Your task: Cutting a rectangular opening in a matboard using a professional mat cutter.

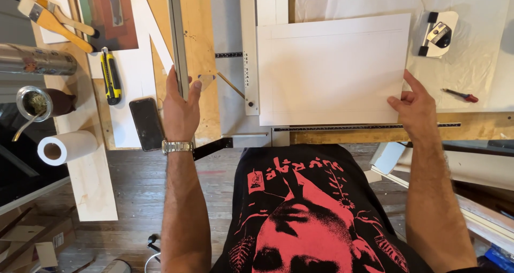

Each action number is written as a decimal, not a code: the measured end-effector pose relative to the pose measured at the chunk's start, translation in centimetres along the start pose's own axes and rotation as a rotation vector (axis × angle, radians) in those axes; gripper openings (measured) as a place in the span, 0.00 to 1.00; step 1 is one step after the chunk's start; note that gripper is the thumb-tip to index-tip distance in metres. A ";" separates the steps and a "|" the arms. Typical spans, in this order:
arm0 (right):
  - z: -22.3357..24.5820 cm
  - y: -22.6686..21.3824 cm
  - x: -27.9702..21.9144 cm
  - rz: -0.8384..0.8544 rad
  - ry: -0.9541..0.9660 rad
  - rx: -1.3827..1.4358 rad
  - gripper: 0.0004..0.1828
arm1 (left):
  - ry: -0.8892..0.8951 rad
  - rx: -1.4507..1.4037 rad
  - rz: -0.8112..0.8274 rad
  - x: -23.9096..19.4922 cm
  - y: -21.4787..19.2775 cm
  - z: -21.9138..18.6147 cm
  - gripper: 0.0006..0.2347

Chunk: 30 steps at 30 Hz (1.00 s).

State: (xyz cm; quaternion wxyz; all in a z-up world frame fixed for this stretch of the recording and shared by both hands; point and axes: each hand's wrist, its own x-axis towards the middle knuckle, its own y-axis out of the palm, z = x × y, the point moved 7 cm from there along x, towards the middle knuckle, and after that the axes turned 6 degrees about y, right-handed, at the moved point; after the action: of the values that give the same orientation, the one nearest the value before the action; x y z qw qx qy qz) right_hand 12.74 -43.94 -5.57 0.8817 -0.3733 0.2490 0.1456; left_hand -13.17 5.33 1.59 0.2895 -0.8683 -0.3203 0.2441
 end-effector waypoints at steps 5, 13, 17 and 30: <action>-0.7 0.1 0.1 0.003 0.000 0.015 0.39 | -0.029 -0.043 0.008 -0.1 0.1 0.1 0.29; -0.4 0.3 -0.5 0.012 0.012 0.035 0.38 | -0.020 -0.026 0.006 -0.4 0.2 0.5 0.30; -0.1 0.3 -0.7 0.018 0.020 0.033 0.38 | -0.048 -0.085 0.003 -0.8 0.5 -0.4 0.30; -1.3 0.5 0.1 0.027 -0.033 0.082 0.38 | -0.042 -0.171 0.028 -1.1 1.5 -1.1 0.26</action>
State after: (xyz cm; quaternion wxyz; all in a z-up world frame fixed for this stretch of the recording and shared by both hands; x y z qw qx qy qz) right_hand 12.21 -44.58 -6.71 0.8982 -0.3312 0.2451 0.1535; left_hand -12.59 3.28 1.63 0.2044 -0.8890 -0.3336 0.2380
